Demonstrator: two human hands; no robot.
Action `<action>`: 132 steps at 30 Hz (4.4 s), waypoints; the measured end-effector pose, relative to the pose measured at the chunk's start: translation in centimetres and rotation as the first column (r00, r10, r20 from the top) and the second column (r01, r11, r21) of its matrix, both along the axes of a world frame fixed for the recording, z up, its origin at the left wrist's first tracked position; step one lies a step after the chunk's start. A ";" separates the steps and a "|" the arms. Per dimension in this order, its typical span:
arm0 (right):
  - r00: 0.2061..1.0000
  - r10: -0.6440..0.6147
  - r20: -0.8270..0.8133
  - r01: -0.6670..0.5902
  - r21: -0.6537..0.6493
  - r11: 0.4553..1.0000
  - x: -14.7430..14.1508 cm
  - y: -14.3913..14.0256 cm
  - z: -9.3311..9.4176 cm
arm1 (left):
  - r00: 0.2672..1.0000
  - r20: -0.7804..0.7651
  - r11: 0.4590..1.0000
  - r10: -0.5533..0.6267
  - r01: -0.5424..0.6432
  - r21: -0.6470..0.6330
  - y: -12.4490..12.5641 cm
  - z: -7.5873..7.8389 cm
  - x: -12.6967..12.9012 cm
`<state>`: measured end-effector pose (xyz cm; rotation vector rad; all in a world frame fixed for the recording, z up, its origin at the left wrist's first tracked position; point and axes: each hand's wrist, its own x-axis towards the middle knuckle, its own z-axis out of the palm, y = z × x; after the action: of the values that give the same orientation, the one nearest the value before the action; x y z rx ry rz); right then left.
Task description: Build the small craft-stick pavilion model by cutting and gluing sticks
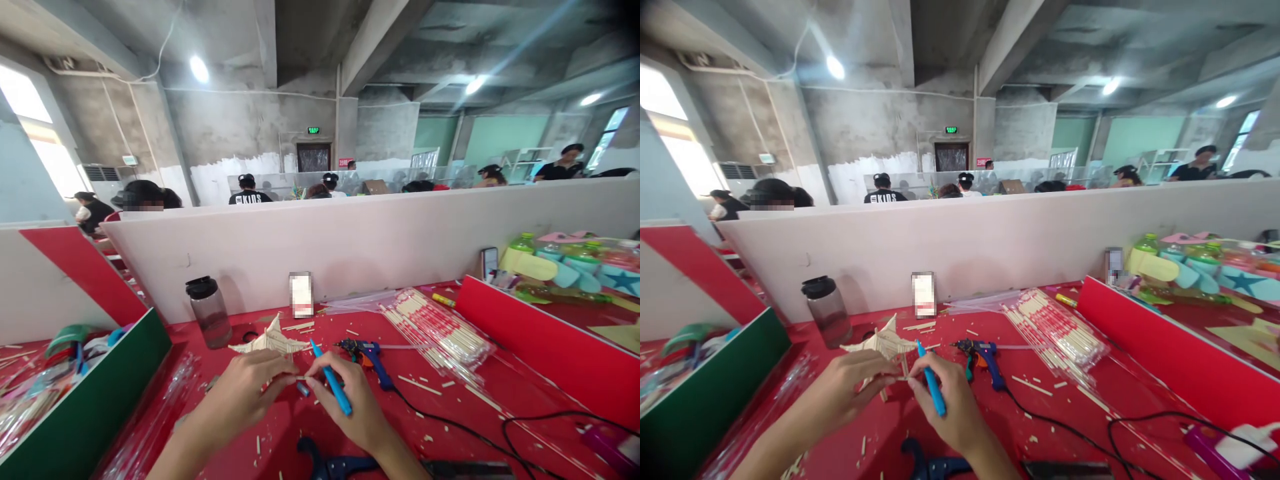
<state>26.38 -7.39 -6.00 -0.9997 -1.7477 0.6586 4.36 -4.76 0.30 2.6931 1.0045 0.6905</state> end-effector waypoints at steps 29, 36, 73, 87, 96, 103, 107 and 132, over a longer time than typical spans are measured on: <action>0.770 -0.158 0.619 0.204 -0.004 0.979 -1.3 1.0 -5.6 | 0.989 0.011 0.989 0.149 -0.149 -0.009 0.6 -1.7 -1.2; 0.639 -0.196 0.744 0.273 0.019 0.962 -3.7 2.2 -4.8 | 0.990 0.035 0.990 0.138 -0.137 -0.026 0.6 -1.5 -1.4; 0.865 -0.050 -0.498 -0.106 -0.279 0.955 0.6 -0.1 -3.3 | 0.929 0.359 0.898 0.090 0.080 -0.432 -1.2 -3.3 3.3; 0.882 -0.004 -0.471 -0.156 -0.301 0.941 -0.2 -0.7 -4.2 | 0.931 0.336 0.875 0.141 0.041 -0.482 -0.7 -3.7 3.1; 0.707 -0.019 -0.707 -0.295 -0.319 0.901 1.7 0.8 -5.1 | 0.927 0.311 0.902 0.207 -0.058 -0.428 0.3 -2.3 1.4; 0.784 -0.122 -0.609 -0.139 -0.363 0.921 2.7 1.3 -5.3 | 0.912 0.345 0.895 0.222 -0.050 -0.444 0.8 -2.7 0.8; 0.786 -0.125 -0.606 -0.128 -0.357 0.925 2.7 1.3 -5.1 | 0.910 0.343 0.885 0.232 -0.051 -0.463 0.9 -3.0 0.7; 0.921 0.120 -0.370 -0.273 -0.399 0.875 1.8 0.1 -3.5 | 0.972 0.204 0.933 0.117 -0.037 -0.359 -0.1 -2.4 1.7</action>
<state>28.20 -7.34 -9.48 -0.9413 -1.4325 1.3303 6.07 -4.89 -2.05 2.2231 1.0651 0.7275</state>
